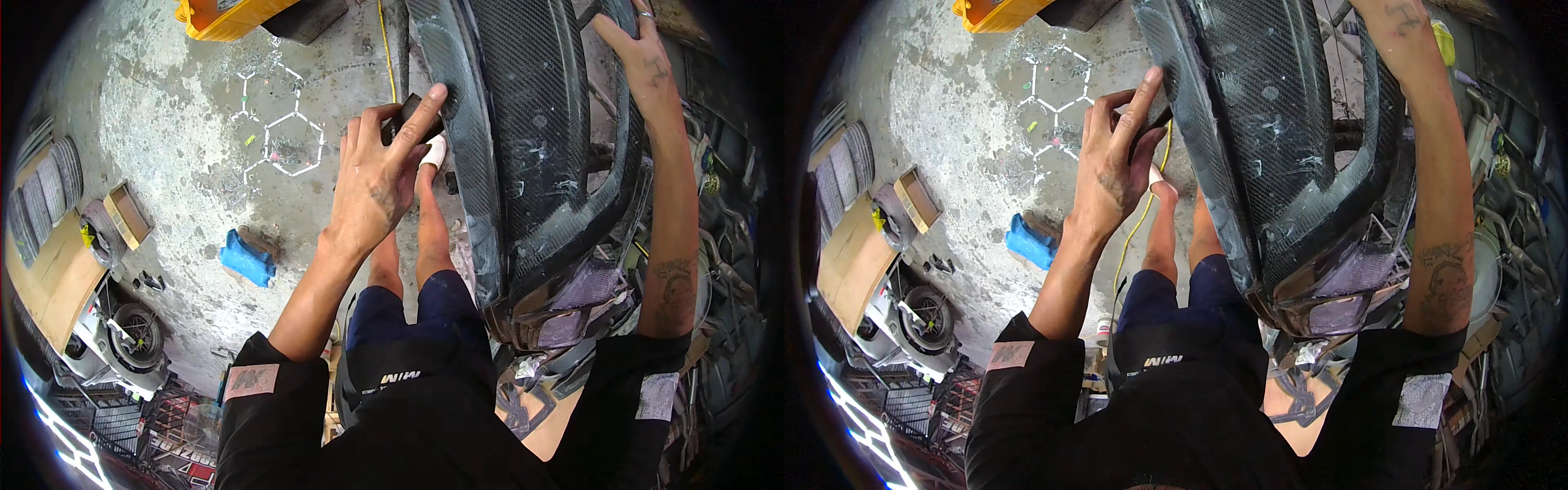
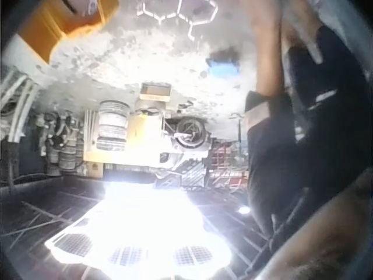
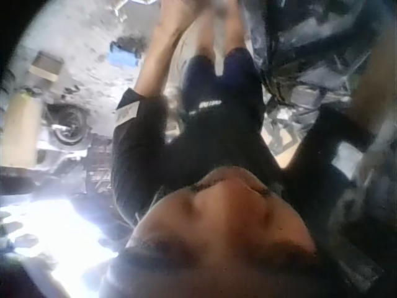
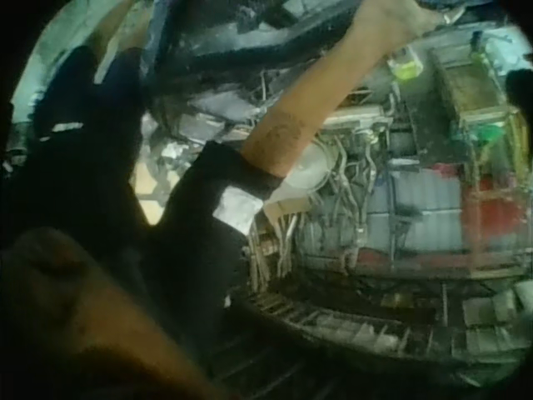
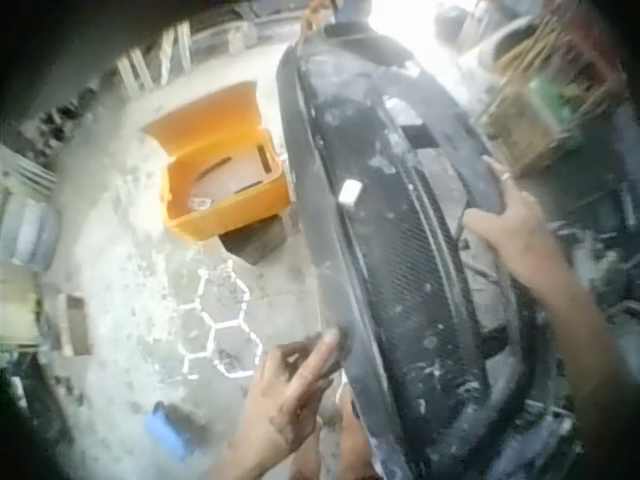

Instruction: The person sands a large black carbon-fiber car part using a sanding block, repeatedly dipping the block into a yellow bucket of water. The person wipes the surface with the block and occasionally inspects the part by hand.

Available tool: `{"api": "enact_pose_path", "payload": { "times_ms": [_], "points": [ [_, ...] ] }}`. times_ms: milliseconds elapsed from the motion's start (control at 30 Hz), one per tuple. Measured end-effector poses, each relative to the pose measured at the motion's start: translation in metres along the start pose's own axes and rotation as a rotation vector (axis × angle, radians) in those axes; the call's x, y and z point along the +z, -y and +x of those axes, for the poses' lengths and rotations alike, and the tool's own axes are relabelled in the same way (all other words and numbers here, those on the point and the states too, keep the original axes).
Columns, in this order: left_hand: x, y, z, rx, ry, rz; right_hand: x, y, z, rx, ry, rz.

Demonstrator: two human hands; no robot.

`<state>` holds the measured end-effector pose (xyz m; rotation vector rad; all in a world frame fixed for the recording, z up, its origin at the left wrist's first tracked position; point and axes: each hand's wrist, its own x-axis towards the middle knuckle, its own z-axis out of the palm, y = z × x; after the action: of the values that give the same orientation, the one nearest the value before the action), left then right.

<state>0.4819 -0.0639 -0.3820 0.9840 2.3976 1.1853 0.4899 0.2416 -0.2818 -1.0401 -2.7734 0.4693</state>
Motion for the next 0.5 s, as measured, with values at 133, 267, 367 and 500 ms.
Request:
{"api": "enact_pose_path", "payload": {
  "times_ms": [133,267,367,500],
  "points": [
    [0.004,-0.006,0.004,0.004,0.028,0.002,-0.002,0.002,-0.001,-0.001,-0.003,-0.02],
    [-0.002,-0.007,-0.001,-0.009,0.045,0.051,0.001,0.009,0.004,0.139,0.024,-0.065],
    [-0.01,-0.007,-0.007,-0.01,0.092,0.12,0.004,0.006,0.003,0.032,-0.001,0.046],
    [-0.011,0.005,-0.017,-0.018,0.032,0.04,0.005,0.006,0.004,0.036,0.032,0.201]
  ]
}}
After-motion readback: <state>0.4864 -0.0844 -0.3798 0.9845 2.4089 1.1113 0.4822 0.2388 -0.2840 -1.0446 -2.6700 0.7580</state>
